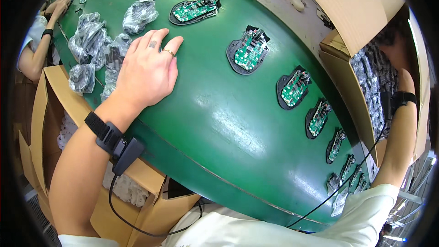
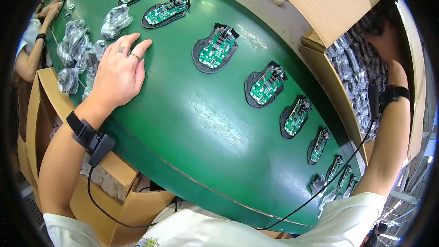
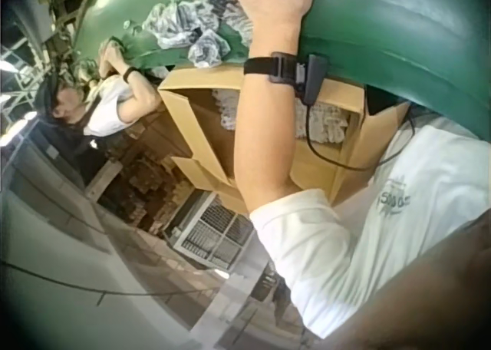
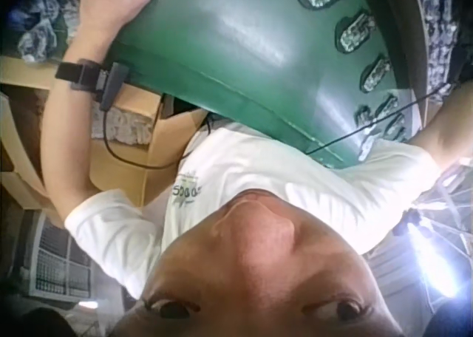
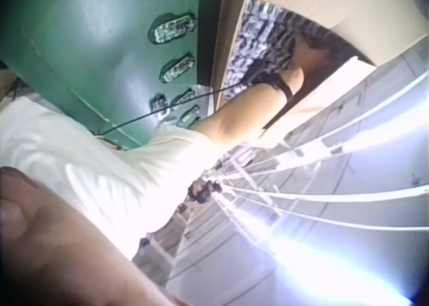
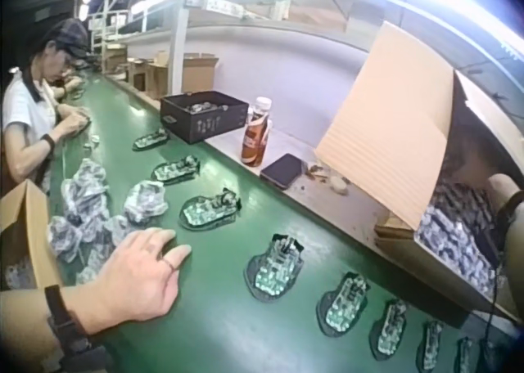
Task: The person assembles small electronic devices at a workstation. They pick up white plastic housings and black internal components, fit them together, and place the assembled units into a cardboard box. The person also handles circuit boards and plastic bags containing parts throughout the process.
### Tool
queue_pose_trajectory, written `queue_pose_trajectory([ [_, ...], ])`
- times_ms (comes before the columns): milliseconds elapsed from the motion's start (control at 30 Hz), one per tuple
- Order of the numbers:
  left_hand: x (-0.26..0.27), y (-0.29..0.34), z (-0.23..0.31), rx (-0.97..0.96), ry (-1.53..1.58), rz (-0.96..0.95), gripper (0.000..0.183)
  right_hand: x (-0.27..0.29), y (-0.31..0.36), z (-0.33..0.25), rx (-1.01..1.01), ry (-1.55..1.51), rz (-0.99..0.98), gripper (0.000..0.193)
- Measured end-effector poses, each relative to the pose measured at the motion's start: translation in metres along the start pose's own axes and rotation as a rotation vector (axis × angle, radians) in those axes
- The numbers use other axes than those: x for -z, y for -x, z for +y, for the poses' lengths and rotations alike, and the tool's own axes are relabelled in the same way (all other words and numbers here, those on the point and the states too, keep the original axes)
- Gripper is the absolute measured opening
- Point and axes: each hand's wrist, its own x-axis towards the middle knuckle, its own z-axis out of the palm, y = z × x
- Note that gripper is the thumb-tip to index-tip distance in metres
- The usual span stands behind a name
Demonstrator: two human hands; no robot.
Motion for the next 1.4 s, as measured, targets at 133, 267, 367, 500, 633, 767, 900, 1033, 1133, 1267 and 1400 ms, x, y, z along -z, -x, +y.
queue_pose_trajectory([
  [133, 0.003, -0.003, 0.006, 0.064, -0.009, -0.067, 0.049, -0.019, -0.002, -0.023, 0.007, -0.137, 0.044, 0.077],
  [267, 0.001, 0.005, 0.006, 0.101, 0.001, -0.048, 0.048, 0.022, 0.023, -0.095, -0.213, 0.001, 0.187, 0.064],
  [367, 0.005, -0.002, 0.008, 0.084, 0.007, -0.075, 0.048, 0.016, 0.046, -0.092, -0.257, -0.022, 0.162, 0.068],
  [500, 0.007, -0.006, 0.009, 0.063, 0.016, -0.061, 0.047, -0.002, 0.039, -0.069, -0.275, -0.038, 0.039, 0.076],
  [633, 0.008, -0.003, 0.007, 0.082, 0.007, -0.058, 0.047, 0.027, 0.041, -0.101, -0.297, -0.105, 0.102, 0.074],
  [767, 0.008, -0.005, 0.009, 0.093, 0.021, -0.063, 0.047, 0.029, 0.058, -0.097, -0.274, -0.265, 0.268, 0.067],
  [900, 0.007, -0.003, 0.009, 0.095, 0.026, -0.056, 0.046, 0.03, 0.079, -0.092, -0.378, -0.38, 0.469, 0.066],
  [1033, 0.005, -0.002, 0.008, 0.08, 0.02, -0.02, 0.045, 0.038, 0.11, -0.083, -0.47, -0.593, 0.272, 0.067],
  [1133, 0.004, -0.002, 0.008, 0.094, 0.006, -0.027, 0.044, 0.048, 0.118, -0.109, -0.334, -0.507, 0.232, 0.076],
  [1267, 0.002, -0.002, 0.006, 0.089, 0.008, -0.026, 0.044, 0.048, 0.108, -0.134, -0.179, -0.501, 0.161, 0.113],
  [1400, -0.003, -0.005, 0.009, 0.1, 0.018, -0.031, 0.043, 0.058, 0.07, -0.124, -0.354, -0.239, -0.069, 0.097],
])
